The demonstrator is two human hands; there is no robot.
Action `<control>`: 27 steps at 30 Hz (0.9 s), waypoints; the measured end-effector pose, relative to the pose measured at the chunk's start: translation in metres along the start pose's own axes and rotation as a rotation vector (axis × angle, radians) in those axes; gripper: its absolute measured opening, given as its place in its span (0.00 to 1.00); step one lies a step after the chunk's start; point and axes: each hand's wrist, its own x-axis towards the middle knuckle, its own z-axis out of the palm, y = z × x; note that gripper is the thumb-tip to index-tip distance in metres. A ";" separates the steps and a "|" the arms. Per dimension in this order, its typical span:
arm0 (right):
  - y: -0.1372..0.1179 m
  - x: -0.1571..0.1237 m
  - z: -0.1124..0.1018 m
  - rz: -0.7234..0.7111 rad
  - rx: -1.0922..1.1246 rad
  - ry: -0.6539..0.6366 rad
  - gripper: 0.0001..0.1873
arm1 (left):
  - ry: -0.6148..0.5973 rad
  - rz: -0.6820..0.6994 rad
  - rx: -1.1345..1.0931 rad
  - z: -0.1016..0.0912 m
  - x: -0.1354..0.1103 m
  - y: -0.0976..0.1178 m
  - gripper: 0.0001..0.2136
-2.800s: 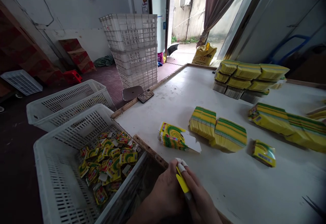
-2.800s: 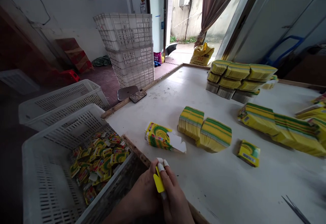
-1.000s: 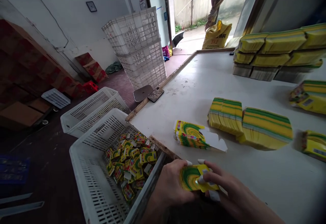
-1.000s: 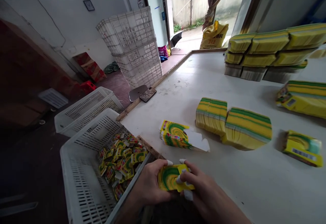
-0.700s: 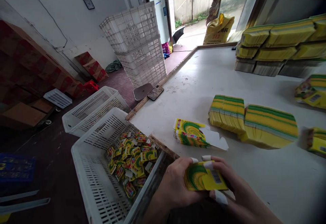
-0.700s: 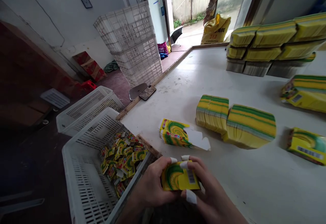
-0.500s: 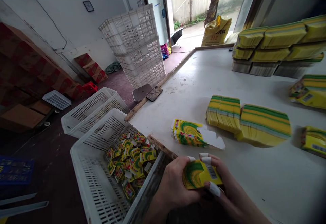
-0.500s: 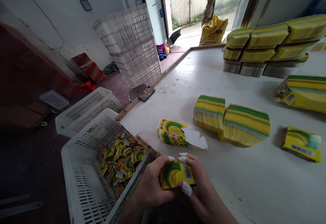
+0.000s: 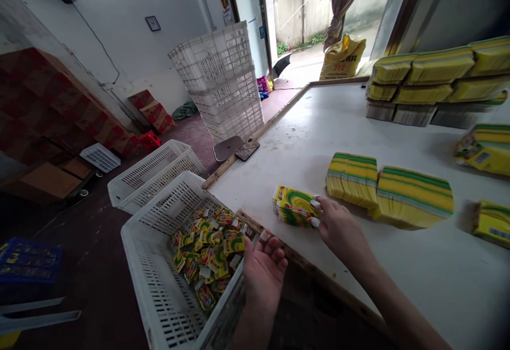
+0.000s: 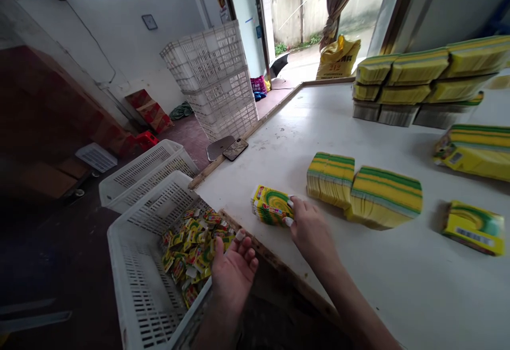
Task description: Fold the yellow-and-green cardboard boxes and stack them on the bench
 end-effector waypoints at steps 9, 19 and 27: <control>-0.004 -0.002 0.002 0.075 0.163 0.086 0.21 | -0.071 -0.022 0.103 0.001 0.001 -0.022 0.14; -0.064 -0.076 -0.008 0.104 0.831 -0.229 0.25 | -0.273 0.165 0.003 0.013 -0.011 -0.020 0.22; -0.070 -0.095 -0.011 0.141 1.057 -0.387 0.24 | -0.209 0.160 -0.049 0.024 -0.012 -0.024 0.21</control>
